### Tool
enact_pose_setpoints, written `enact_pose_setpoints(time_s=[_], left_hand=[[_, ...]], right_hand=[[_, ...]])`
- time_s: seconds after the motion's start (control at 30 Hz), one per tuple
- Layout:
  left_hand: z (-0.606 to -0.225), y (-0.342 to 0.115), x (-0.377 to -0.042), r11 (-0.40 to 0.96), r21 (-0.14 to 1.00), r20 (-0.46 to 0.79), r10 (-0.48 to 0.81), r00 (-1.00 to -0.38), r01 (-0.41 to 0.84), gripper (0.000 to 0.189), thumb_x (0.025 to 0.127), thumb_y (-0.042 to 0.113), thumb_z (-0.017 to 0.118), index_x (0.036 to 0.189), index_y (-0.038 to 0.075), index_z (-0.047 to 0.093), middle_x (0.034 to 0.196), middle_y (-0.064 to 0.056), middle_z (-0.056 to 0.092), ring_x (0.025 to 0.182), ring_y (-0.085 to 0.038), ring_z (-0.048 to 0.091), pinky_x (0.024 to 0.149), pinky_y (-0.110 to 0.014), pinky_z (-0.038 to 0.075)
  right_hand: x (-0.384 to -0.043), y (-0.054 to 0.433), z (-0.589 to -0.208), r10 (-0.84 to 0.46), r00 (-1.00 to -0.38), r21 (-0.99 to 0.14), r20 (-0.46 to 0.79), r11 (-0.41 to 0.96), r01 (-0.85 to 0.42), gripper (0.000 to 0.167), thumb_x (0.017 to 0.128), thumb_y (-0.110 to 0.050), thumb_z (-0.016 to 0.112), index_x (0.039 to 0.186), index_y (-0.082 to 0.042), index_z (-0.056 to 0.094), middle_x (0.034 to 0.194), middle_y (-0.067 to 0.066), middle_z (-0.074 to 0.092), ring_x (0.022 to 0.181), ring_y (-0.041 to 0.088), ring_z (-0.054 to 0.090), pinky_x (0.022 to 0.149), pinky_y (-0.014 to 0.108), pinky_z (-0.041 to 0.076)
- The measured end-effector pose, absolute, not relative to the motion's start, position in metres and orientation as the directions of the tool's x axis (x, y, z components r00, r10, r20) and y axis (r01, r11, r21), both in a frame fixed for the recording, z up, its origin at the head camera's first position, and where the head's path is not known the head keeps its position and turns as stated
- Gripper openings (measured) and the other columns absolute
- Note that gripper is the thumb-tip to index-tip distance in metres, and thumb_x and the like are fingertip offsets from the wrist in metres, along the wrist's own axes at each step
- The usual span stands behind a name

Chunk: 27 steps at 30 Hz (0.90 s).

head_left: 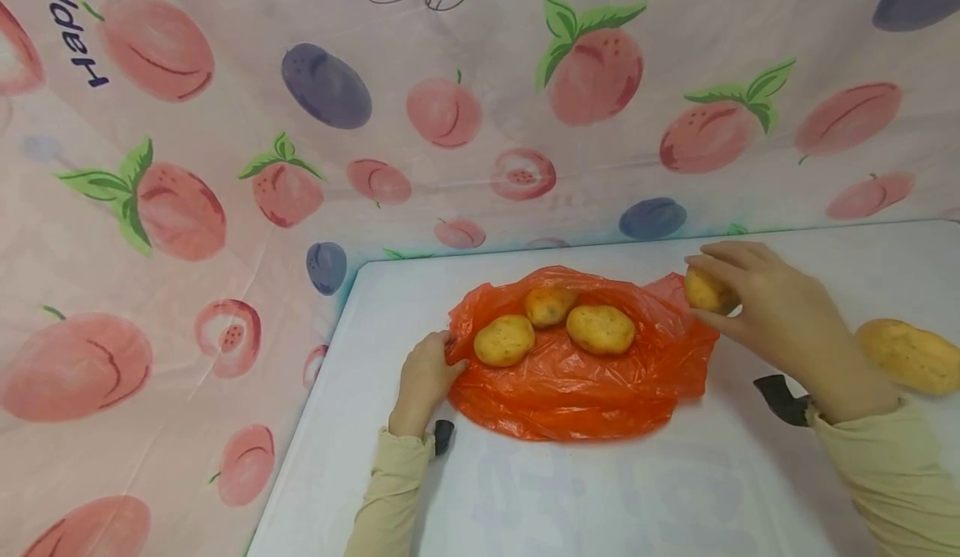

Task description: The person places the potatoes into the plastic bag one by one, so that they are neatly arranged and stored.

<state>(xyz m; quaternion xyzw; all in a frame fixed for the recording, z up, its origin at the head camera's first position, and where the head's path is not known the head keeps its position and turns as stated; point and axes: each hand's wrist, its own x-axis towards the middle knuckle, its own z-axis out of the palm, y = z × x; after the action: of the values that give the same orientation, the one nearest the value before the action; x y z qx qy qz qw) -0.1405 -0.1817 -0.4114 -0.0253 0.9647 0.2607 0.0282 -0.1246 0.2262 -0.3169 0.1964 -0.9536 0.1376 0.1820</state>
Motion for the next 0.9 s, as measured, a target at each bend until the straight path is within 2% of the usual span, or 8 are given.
enact_pose_setpoints(time_s=[0.27, 0.6, 0.9], left_hand=[[-0.411, -0.182, -0.14, 0.863, 0.502, -0.064, -0.03, -0.998, -0.058, 0.048, 0.088, 0.017, 0.076, 0.13, 0.001, 0.06, 0.12, -0.015, 0.066, 0.105, -0.03, 0.062, 0.098, -0.045, 0.053], [-0.412, -0.183, -0.14, 0.859, 0.51, -0.054, -0.023, -0.998, -0.048, 0.046, 0.088, 0.017, 0.076, 0.129, 0.001, 0.06, 0.119, -0.014, 0.066, 0.104, -0.03, 0.062, 0.097, -0.045, 0.053], [-0.413, -0.183, -0.14, 0.862, 0.504, -0.055, -0.027, -0.998, -0.051, 0.047, 0.088, 0.018, 0.076, 0.13, 0.002, 0.06, 0.119, -0.014, 0.066, 0.104, -0.029, 0.062, 0.097, -0.045, 0.053]], right_hand=[[-0.122, 0.207, -0.316, -0.341, -0.858, -0.218, 0.385, 0.869, -0.443, 0.068, 0.07, -0.032, 0.091, 0.128, -0.008, 0.065, 0.134, 0.02, 0.058, 0.125, 0.04, 0.05, 0.083, 0.063, 0.052], [-0.12, 0.184, -0.318, -0.382, -0.818, -0.232, 0.431, 0.829, -0.509, 0.065, 0.069, -0.03, 0.091, 0.125, -0.008, 0.066, 0.13, 0.018, 0.06, 0.121, 0.037, 0.053, 0.08, 0.06, 0.055], [-0.124, 0.165, -0.323, -0.404, -0.803, -0.269, 0.438, 0.793, -0.546, 0.062, 0.072, -0.035, 0.088, 0.125, -0.011, 0.067, 0.129, 0.015, 0.061, 0.121, 0.034, 0.054, 0.078, 0.06, 0.056]])
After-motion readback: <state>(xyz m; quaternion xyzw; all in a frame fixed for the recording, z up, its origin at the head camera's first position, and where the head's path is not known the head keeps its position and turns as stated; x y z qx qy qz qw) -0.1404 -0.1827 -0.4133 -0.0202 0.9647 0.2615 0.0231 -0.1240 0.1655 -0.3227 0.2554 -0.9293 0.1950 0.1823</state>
